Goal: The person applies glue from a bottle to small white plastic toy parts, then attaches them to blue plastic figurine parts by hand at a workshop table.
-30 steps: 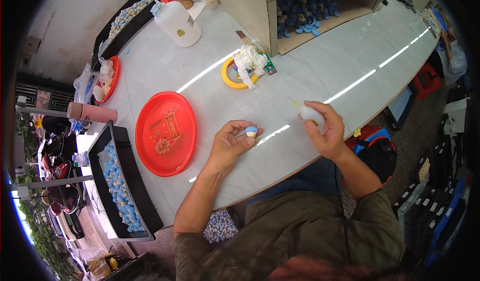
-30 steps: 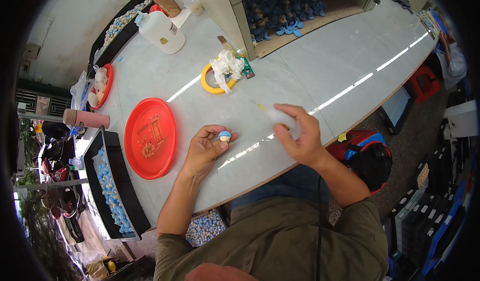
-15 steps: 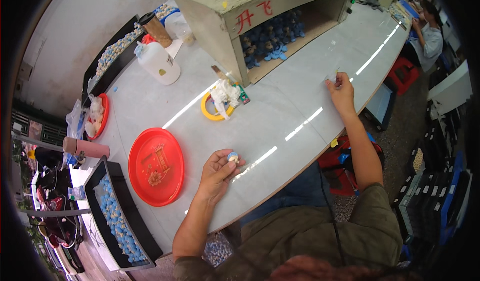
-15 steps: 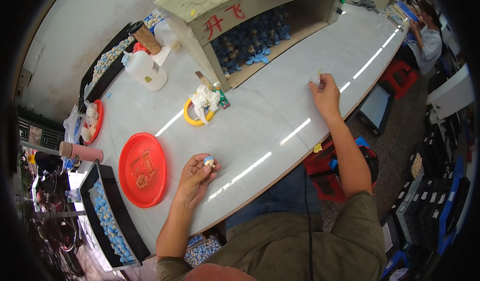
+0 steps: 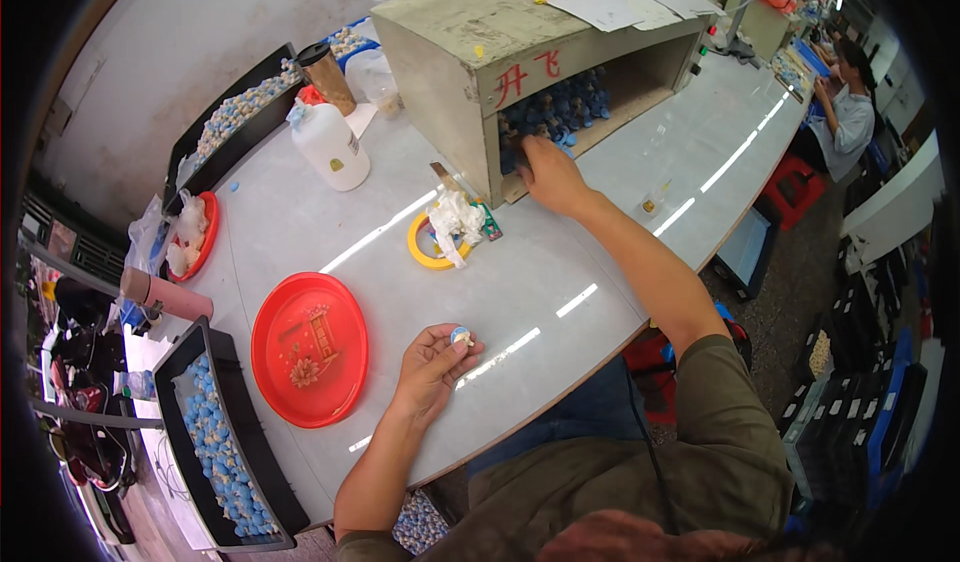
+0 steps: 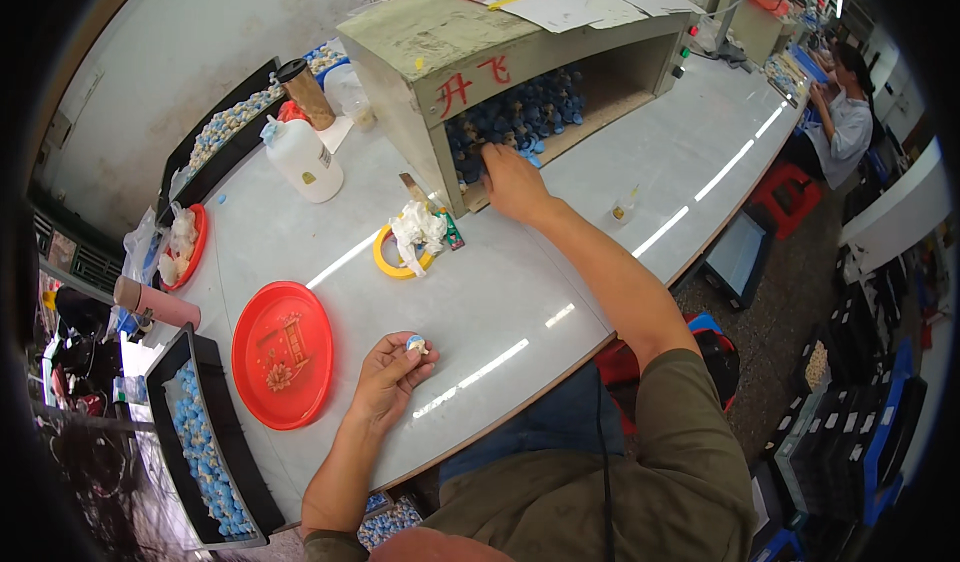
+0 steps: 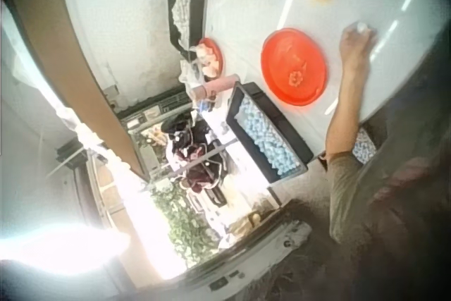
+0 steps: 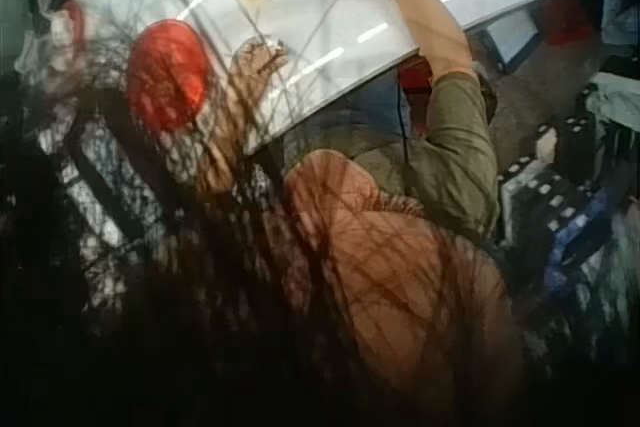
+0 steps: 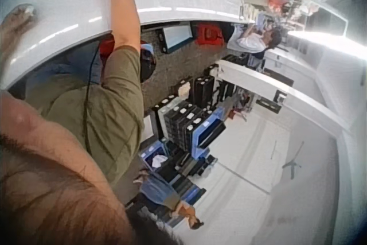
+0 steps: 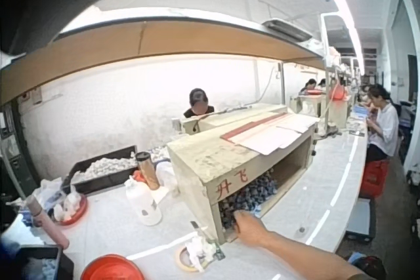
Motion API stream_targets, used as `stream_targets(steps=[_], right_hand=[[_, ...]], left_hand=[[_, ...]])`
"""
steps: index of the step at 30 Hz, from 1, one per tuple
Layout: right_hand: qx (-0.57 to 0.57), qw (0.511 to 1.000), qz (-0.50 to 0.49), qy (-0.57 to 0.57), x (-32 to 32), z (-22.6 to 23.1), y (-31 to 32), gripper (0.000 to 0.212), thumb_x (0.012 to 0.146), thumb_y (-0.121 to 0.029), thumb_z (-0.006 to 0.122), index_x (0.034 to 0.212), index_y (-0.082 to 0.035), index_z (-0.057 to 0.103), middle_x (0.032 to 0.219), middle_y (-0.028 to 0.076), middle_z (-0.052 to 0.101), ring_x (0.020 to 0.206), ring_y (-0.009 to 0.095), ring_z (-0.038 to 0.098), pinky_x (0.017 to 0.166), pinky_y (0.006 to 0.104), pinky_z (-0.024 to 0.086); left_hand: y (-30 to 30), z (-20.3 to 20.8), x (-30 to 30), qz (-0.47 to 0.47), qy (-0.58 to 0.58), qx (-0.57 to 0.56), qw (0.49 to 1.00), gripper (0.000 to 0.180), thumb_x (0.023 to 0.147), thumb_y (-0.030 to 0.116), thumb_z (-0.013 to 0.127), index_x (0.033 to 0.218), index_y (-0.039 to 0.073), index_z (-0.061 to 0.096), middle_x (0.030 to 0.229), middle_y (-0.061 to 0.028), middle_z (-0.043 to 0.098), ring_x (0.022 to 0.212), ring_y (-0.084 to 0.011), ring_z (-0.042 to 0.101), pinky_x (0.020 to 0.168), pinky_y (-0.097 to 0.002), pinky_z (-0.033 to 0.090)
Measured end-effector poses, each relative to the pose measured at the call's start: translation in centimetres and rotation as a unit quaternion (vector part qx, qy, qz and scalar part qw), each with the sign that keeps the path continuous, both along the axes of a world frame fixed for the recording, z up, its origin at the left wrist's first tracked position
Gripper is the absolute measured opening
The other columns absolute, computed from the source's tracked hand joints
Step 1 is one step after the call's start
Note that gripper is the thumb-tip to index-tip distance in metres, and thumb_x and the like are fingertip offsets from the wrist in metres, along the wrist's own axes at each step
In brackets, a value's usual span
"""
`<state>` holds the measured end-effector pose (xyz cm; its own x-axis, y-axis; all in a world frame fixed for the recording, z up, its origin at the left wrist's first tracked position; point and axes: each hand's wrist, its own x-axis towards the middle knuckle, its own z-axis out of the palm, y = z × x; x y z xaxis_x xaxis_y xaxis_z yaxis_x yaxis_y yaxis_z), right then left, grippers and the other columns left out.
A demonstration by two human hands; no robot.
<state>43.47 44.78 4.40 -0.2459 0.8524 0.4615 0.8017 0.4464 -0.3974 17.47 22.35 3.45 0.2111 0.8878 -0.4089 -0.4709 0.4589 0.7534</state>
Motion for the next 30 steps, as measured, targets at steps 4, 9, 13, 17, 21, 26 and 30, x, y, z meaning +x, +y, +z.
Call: stream_targets(steps=[4, 9, 13, 17, 21, 26, 30], right_hand=[[-0.030, 0.999, -0.030, -0.031, -0.5, -1.4, 1.1, 0.020, 0.079, -0.004, 0.063, 0.095, 0.003, 0.052, 0.096, 0.020, 0.061, 0.098, 0.039, 0.057, 0.082, 0.0467, 0.047], [0.018, 0.999, -0.019, 0.018, 0.0, -0.7, -2.0, 0.023, 0.079, -0.004, 0.066, 0.100, 0.000, 0.059, 0.096, 0.018, 0.062, 0.088, 0.034, 0.060, 0.077, 0.0431, 0.049], [-0.152, 0.940, 0.160, 0.259, -3.1, 0.4, -9.7, 0.025, 0.079, 0.002, 0.069, 0.102, -0.002, 0.063, 0.095, 0.008, 0.063, 0.073, 0.012, 0.057, 0.063, 0.0250, 0.046], [-0.172, 0.896, 0.269, 0.309, -7.2, -0.2, -16.3, 0.023, 0.079, 0.004, 0.068, 0.100, -0.001, 0.063, 0.096, 0.007, 0.062, 0.076, 0.012, 0.057, 0.064, 0.0244, 0.046], [-0.202, 0.883, 0.260, 0.335, -8.7, -0.8, -17.9, 0.022, 0.079, 0.005, 0.067, 0.100, -0.001, 0.062, 0.097, 0.008, 0.060, 0.077, 0.013, 0.057, 0.065, 0.0248, 0.046], [-0.215, 0.872, 0.261, 0.354, -8.4, -1.6, -17.5, 0.023, 0.079, 0.005, 0.067, 0.101, 0.000, 0.061, 0.097, 0.008, 0.060, 0.078, 0.012, 0.057, 0.068, 0.0249, 0.046], [-0.245, 0.849, 0.271, 0.383, -8.4, -1.5, -17.3, 0.025, 0.079, 0.004, 0.069, 0.102, 0.000, 0.060, 0.098, 0.007, 0.060, 0.079, 0.012, 0.057, 0.071, 0.0247, 0.047]], left_hand=[[-0.1, -0.1, -0.4, -0.007, -0.015, -0.014, 1.000, 0.023, 0.090, 0.005, 0.064, 0.109, 0.002, 0.053, 0.103, -0.0127, 0.064, 0.096, -0.0217, 0.066, 0.082, -0.0274, 0.057], [-0.1, -0.4, -0.1, 0.014, -0.024, -0.016, 0.999, 0.024, 0.089, 0.006, 0.066, 0.108, 0.002, 0.053, 0.103, -0.0117, 0.065, 0.096, -0.0203, 0.066, 0.081, -0.0265, 0.057], [-0.1, -0.9, 0.0, 0.052, -0.017, -0.016, 0.998, 0.026, 0.089, 0.007, 0.066, 0.110, 0.002, 0.051, 0.103, -0.0109, 0.065, 0.096, -0.0193, 0.066, 0.082, -0.0261, 0.057], [-0.3, -1.5, 0.0, 0.061, -0.034, -0.006, 0.998, 0.027, 0.090, 0.009, 0.065, 0.112, 0.002, 0.050, 0.105, -0.0106, 0.065, 0.097, -0.0187, 0.066, 0.085, -0.0263, 0.055], [-0.4, -1.7, -0.1, 0.074, -0.039, 0.020, 0.996, 0.026, 0.091, 0.010, 0.065, 0.111, 0.002, 0.050, 0.105, -0.0103, 0.065, 0.100, -0.0192, 0.065, 0.086, -0.0266, 0.054], [-0.3, -1.6, -0.4, 0.066, -0.113, -0.016, 0.991, 0.023, 0.098, 0.018, 0.054, 0.113, 0.001, 0.051, 0.112, -0.0118, 0.062, 0.100, -0.0185, 0.064, 0.088, -0.0283, 0.054], [-0.2, -1.5, -0.6, 0.047, -0.079, -0.003, 0.996, 0.028, 0.100, 0.023, 0.052, 0.116, 0.000, 0.050, 0.113, -0.0112, 0.061, 0.102, -0.0188, 0.063, 0.093, -0.0298, 0.052]])
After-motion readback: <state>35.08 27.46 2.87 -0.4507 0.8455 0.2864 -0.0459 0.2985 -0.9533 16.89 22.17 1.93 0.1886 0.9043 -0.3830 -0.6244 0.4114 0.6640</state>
